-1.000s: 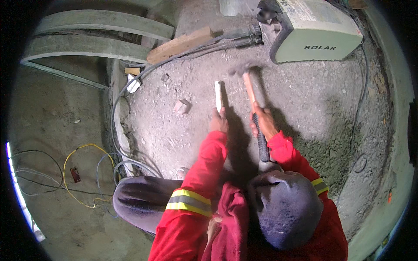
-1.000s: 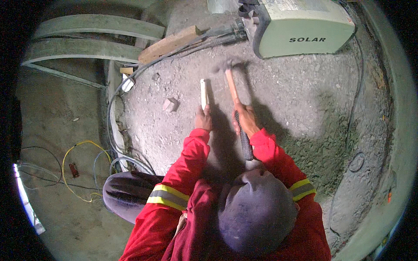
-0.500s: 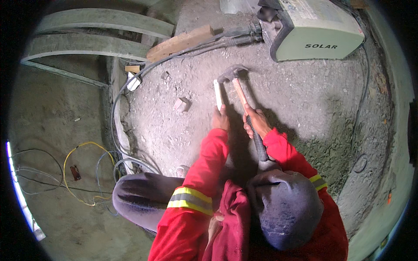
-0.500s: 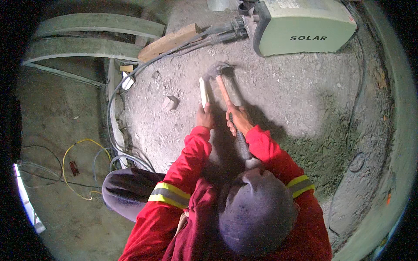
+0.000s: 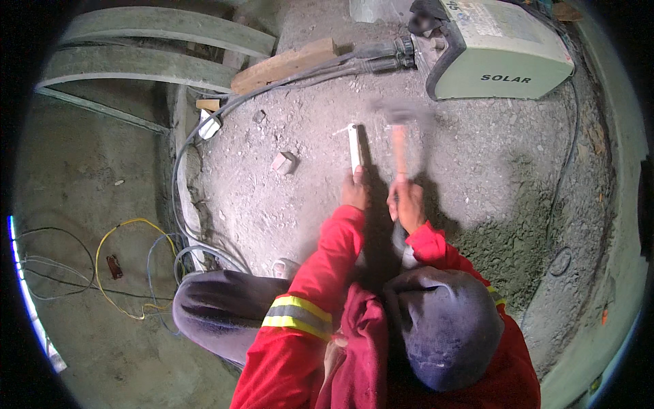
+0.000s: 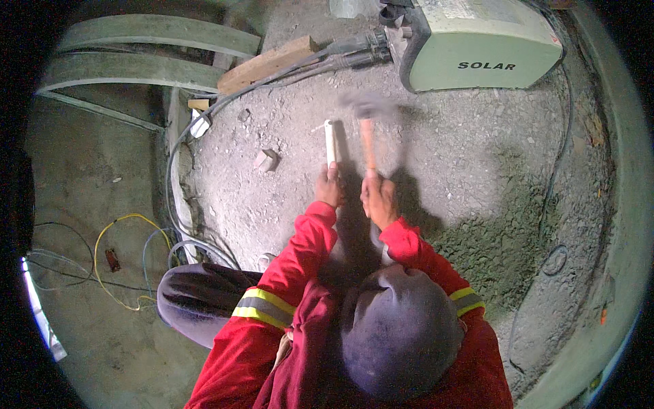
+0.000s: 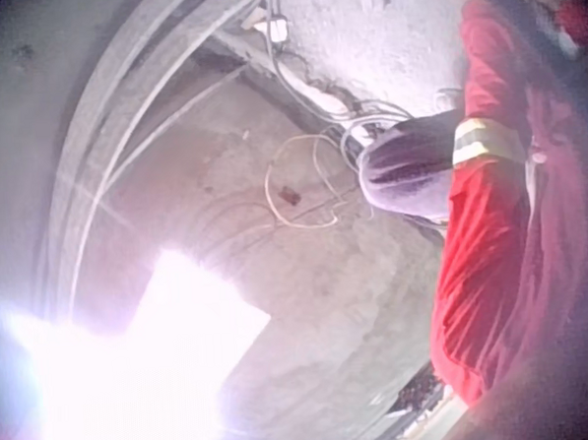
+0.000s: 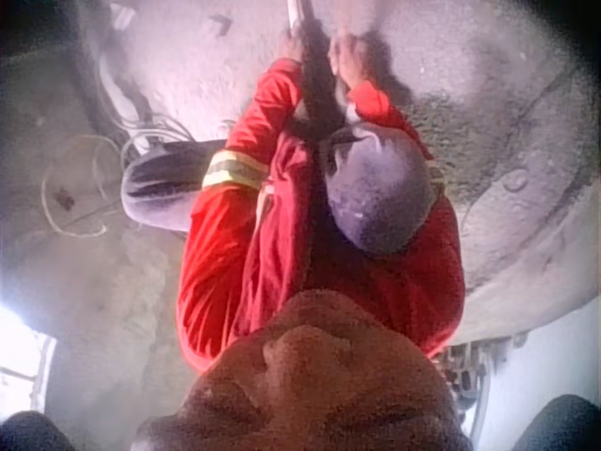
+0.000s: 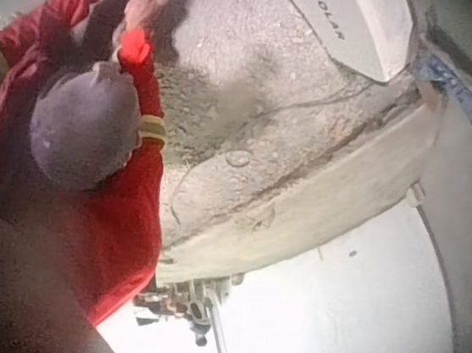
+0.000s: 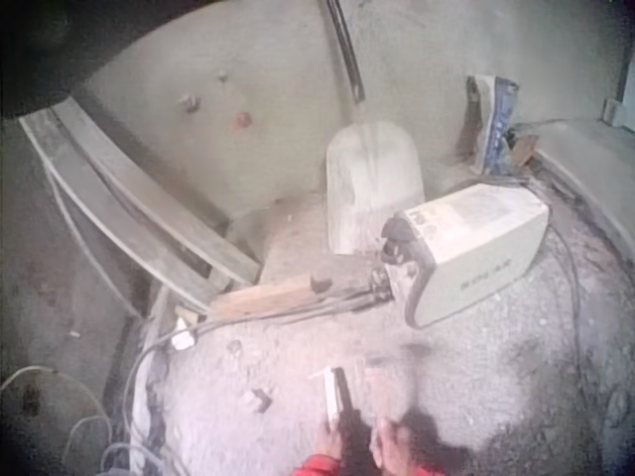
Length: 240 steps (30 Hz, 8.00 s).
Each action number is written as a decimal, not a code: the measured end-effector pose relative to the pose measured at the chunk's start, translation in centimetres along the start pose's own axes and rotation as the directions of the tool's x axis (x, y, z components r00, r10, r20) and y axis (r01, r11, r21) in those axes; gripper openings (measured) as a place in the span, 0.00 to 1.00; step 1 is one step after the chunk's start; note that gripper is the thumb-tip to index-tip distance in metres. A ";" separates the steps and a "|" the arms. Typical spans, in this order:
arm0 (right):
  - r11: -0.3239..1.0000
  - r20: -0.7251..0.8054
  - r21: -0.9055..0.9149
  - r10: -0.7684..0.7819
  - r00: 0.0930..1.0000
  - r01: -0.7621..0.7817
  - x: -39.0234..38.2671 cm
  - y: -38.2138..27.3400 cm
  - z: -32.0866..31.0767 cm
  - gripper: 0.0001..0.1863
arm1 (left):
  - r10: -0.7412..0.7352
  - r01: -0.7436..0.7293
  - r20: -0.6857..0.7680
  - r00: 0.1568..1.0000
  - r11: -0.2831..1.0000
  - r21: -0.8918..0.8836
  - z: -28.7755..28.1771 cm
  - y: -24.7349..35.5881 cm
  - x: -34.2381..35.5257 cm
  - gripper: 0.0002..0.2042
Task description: The person sits on the floor and repeatedly strikes a small white metal bracket with a hammer. The person holds the bracket steady with one hand while striking it with the other.
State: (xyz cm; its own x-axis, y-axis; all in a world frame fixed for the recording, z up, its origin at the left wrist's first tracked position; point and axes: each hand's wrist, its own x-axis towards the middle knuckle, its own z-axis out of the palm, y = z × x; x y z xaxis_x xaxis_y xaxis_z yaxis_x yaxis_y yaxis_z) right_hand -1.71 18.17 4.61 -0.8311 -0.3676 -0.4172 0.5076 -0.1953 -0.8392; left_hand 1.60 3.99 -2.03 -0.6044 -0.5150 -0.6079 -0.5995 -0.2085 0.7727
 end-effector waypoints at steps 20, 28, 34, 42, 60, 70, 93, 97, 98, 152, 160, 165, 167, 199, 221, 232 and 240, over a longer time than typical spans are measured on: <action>0.870 0.085 -0.107 0.491 0.867 -0.482 2.4 -0.1 -0.1 0.31 | -0.014 0.022 -0.087 0.996 0.995 0.094 -2.5 -1.1 0.1 0.16; 0.976 0.029 0.080 -0.204 0.978 0.202 -1.1 -9.4 1.0 0.28 | -0.094 0.101 0.070 0.993 0.990 -0.096 -1.7 1.1 -2.1 0.18; 0.995 0.032 -0.073 0.066 0.997 -0.063 0.4 -0.3 0.1 0.28 | -0.101 0.109 0.067 0.993 0.984 -0.140 -0.9 0.6 -1.4 0.15; 0.939 0.072 -0.172 0.315 0.947 -0.299 0.2 -4.0 -0.2 0.28 | 0.190 -0.181 -0.011 0.982 0.951 0.249 -3.3 -2.4 0.0 0.16; 0.942 0.089 -0.181 0.301 0.950 -0.282 0.3 -3.3 -0.3 0.28 | -0.195 0.217 0.144 0.970 0.963 -0.161 -2.2 1.2 -2.9 0.17; 0.972 -0.027 -0.035 -0.231 0.972 0.230 -1.8 -1.9 0.5 0.27 | -0.201 0.246 0.190 0.961 0.936 -0.253 -0.5 1.1 -2.8 0.19; 0.855 0.052 -0.296 0.460 0.886 -0.426 0.8 0.3 0.8 0.28 | -0.173 0.209 0.145 0.974 0.937 -0.281 -2.5 -2.0 -1.8 0.23; 0.932 0.101 -0.092 0.359 0.928 -0.351 0.4 -4.5 0.3 0.27 | -0.169 0.195 0.149 0.974 0.963 -0.186 -2.5 -1.3 -2.1 0.23; 0.967 0.096 -0.069 0.251 0.963 -0.245 -0.1 -5.7 0.2 0.26 | -0.155 0.177 0.156 0.976 0.975 -0.137 -2.1 -0.5 -2.3 0.23; 0.997 0.058 -0.056 0.063 0.996 -0.060 -0.7 -10.2 0.2 0.25 | -0.249 0.373 0.308 0.918 0.807 -0.458 -0.5 1.8 -4.2 0.20; 0.965 0.056 -0.198 0.188 0.981 -0.173 -1.1 -1.6 -0.1 0.25 | -0.305 0.395 0.255 0.917 0.772 -0.498 -0.1 0.8 -3.9 0.20; 0.864 0.073 -0.275 0.457 0.887 -0.422 -0.1 -3.2 -0.8 0.26 | -0.324 0.399 0.234 0.917 0.779 -0.483 -1.4 -1.3 -4.0 0.21; 0.918 0.110 -0.214 0.363 0.925 -0.334 -0.3 -6.5 -0.8 0.25 | -0.294 0.388 0.267 0.918 0.808 -0.444 -1.2 -0.7 -3.4 0.21; 0.737 0.128 0.031 0.667 0.734 -0.675 -5.8 -1.2 -4.0 0.15 | -0.171 0.196 0.105 0.980 0.926 -0.322 1.5 -2.2 -5.8 0.15; 0.982 0.180 -0.139 0.151 0.972 -0.127 -5.7 -9.7 -0.9 0.13 | -0.220 0.208 0.002 0.975 0.919 -0.334 0.6 -0.6 -6.3 0.16; 0.743 0.172 -0.026 0.662 0.730 -0.668 -4.4 -2.4 -3.7 0.12 | -0.220 0.196 -0.036 0.975 0.922 -0.335 1.1 -1.1 -6.2 0.16; 0.999 0.102 -0.002 -0.049 0.994 0.050 -5.5 -11.7 -3.6 0.09 | -0.188 0.225 0.143 0.972 0.920 -0.321 1.8 -0.5 -6.2 0.17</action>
State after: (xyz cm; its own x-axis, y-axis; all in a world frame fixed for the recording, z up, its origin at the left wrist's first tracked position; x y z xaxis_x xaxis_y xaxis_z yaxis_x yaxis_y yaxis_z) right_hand -3.93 25.76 15.49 -0.8275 -0.4486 -0.3376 0.4653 -0.2116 -0.8595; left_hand 4.73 8.78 1.00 -0.5492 -0.3426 -0.7622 -0.5191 -0.5749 0.6325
